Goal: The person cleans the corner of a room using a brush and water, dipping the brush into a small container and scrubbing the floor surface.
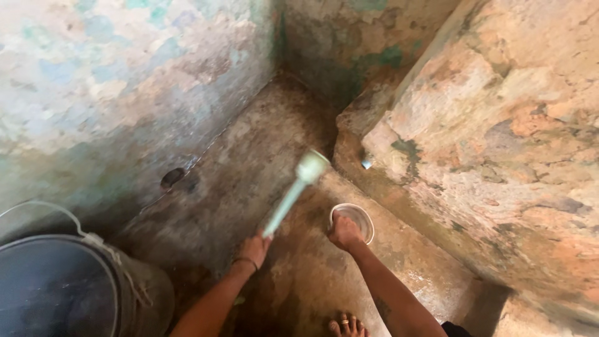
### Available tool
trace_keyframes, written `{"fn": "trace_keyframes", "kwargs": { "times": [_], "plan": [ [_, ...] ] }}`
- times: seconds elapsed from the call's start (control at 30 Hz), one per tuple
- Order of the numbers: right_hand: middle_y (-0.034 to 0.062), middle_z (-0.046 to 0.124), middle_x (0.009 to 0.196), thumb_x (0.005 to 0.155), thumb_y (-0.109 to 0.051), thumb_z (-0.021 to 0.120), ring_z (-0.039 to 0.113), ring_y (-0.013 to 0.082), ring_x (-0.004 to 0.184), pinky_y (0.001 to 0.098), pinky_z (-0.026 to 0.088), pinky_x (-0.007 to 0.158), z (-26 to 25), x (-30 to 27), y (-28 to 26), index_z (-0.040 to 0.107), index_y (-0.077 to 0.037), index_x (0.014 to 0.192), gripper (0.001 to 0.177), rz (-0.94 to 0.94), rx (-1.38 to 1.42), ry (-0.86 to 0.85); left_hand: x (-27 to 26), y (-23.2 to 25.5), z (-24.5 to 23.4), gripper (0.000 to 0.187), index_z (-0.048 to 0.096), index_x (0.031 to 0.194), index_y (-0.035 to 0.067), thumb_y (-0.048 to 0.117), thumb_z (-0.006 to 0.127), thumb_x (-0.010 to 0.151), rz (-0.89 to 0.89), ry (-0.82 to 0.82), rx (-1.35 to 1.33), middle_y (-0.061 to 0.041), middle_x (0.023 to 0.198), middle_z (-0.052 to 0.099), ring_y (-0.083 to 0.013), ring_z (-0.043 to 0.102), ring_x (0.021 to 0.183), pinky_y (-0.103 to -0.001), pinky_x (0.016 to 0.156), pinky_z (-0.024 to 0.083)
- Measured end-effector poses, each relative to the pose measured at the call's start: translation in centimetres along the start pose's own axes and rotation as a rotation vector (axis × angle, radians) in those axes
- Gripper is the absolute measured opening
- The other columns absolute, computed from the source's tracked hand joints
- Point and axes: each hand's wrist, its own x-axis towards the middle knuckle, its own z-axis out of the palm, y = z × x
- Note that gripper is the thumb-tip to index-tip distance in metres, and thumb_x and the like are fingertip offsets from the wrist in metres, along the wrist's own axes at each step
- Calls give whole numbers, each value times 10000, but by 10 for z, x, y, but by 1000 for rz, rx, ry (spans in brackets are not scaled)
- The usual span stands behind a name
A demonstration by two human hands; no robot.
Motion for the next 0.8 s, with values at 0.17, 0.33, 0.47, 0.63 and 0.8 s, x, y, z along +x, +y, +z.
{"fn": "trace_keyframes", "kwargs": {
  "times": [0.17, 0.33, 0.47, 0.63, 0.8],
  "plan": [
    [298, 692, 1078, 831, -205, 682, 662, 476, 1057, 561, 529, 922, -3, 1, -3, 586, -54, 1168, 382, 7, -26, -14, 27, -22, -46, 638, 586, 1288, 63, 596, 358, 1022, -24, 43, 123, -230, 936, 741, -412, 733, 875, -539, 797, 582],
    [301, 694, 1081, 855, -187, 629, 662, 482, 1063, 566, 527, 930, -3, 0, -4, 596, -62, 1162, 333, 36, -22, -19, 105, -19, -96, 702, 724, 1059, -28, 597, 405, 1064, -214, 389, -147, -266, 956, 733, -453, 719, 894, -559, 759, 566],
    [308, 676, 1088, 871, -212, 627, 639, 491, 1073, 577, 503, 943, -7, -3, -6, 587, -61, 1165, 333, 38, -2, -14, 114, 35, -65, 630, 763, 997, -29, 529, 472, 1025, -179, 412, -268, -266, 909, 739, -436, 722, 843, -531, 721, 556],
    [301, 692, 1078, 874, -210, 619, 654, 482, 1071, 563, 511, 951, -19, -7, -15, 595, -59, 1165, 329, 47, 5, -47, 66, 66, -58, 671, 358, 1545, 42, 525, 367, 1079, 64, -54, 104, -259, 939, 747, -406, 751, 838, -514, 705, 584],
    [302, 696, 1054, 856, -179, 625, 661, 478, 1055, 558, 518, 937, -28, -9, -23, 578, -42, 1167, 343, 59, -2, -86, 124, 39, -123, 593, 632, 1340, 134, 605, 413, 1054, -124, 199, 62, -222, 1110, 709, -415, 684, 1048, -539, 866, 556]
  ]
}}
